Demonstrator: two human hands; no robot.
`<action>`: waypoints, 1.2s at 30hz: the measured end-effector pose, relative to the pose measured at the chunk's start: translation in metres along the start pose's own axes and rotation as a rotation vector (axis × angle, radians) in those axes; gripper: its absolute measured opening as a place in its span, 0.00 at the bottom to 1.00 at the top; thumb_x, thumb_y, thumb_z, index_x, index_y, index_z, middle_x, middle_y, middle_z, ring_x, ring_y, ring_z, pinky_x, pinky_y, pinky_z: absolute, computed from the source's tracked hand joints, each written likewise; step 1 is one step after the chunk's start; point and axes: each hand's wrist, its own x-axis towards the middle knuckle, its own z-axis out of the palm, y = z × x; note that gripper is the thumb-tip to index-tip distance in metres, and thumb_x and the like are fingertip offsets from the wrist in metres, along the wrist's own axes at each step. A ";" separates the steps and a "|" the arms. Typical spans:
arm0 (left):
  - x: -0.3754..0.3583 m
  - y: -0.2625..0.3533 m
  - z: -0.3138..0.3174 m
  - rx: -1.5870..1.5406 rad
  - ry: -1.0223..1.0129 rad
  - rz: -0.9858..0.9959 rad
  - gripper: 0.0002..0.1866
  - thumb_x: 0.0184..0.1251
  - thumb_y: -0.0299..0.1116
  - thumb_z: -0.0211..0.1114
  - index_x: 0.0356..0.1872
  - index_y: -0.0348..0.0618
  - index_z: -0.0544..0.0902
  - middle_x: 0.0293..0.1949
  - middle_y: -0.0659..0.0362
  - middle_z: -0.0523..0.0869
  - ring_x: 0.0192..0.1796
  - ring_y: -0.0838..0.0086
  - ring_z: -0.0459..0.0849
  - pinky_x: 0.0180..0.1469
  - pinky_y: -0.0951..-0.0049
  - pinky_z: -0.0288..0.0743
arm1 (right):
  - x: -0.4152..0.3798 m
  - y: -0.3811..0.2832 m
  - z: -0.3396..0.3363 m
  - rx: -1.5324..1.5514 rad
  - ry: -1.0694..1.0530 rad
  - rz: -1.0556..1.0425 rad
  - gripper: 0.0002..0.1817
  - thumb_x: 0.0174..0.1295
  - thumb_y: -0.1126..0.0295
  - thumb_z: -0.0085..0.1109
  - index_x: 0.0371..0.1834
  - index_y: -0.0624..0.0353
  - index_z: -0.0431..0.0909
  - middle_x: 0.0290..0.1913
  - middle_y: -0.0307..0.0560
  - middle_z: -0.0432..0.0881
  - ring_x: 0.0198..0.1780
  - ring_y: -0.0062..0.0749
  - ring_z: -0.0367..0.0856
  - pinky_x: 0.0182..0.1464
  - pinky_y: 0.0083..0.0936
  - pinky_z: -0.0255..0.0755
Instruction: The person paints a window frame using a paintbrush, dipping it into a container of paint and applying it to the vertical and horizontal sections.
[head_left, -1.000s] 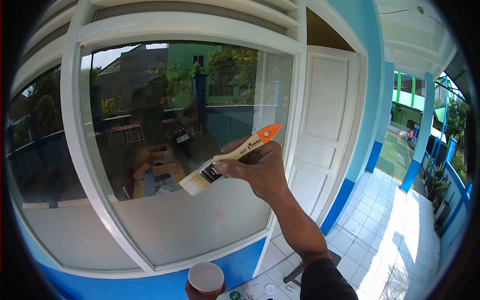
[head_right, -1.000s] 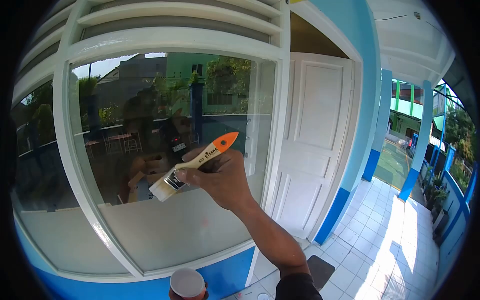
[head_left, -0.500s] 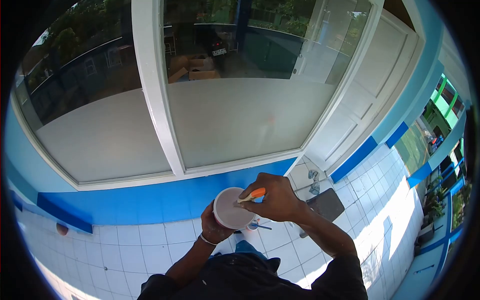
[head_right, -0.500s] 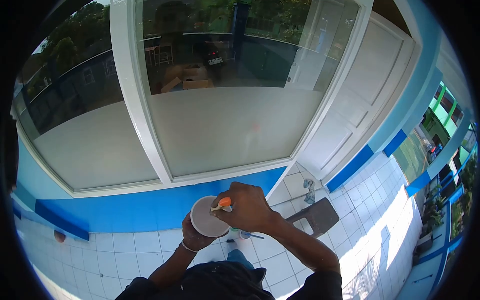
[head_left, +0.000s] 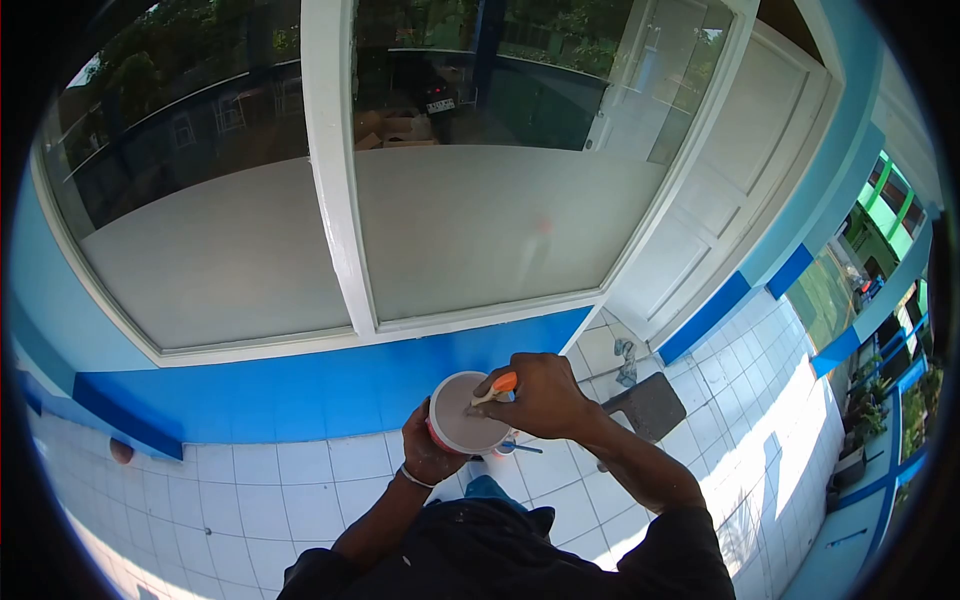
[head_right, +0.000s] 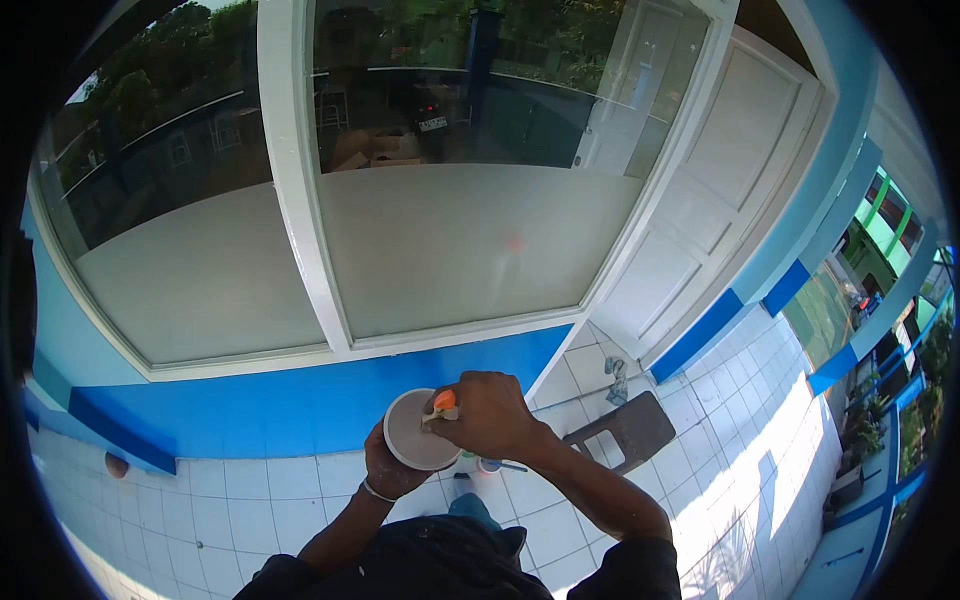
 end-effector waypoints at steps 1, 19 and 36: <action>0.000 -0.001 0.003 0.014 0.016 0.010 0.38 0.82 0.62 0.52 0.82 0.48 0.69 0.78 0.46 0.75 0.78 0.47 0.75 0.76 0.34 0.71 | -0.002 0.002 -0.006 0.065 0.023 0.024 0.17 0.57 0.54 0.83 0.46 0.48 0.97 0.36 0.51 0.90 0.33 0.38 0.90 0.42 0.36 0.82; 0.040 -0.030 0.042 0.523 0.190 0.124 0.36 0.70 0.58 0.66 0.72 0.47 0.74 0.62 0.53 0.84 0.61 0.54 0.86 0.54 0.45 0.84 | -0.001 0.052 -0.013 0.436 -0.072 0.104 0.20 0.68 0.53 0.75 0.49 0.59 0.93 0.44 0.49 0.93 0.47 0.39 0.93 0.52 0.35 0.83; 0.140 -0.015 -0.026 0.575 0.101 0.280 0.39 0.77 0.64 0.56 0.81 0.52 0.73 0.79 0.49 0.77 0.77 0.41 0.76 0.71 0.26 0.75 | 0.102 0.111 -0.365 1.283 1.264 -0.692 0.14 0.71 0.68 0.75 0.53 0.63 0.84 0.43 0.41 0.88 0.42 0.24 0.88 0.43 0.21 0.86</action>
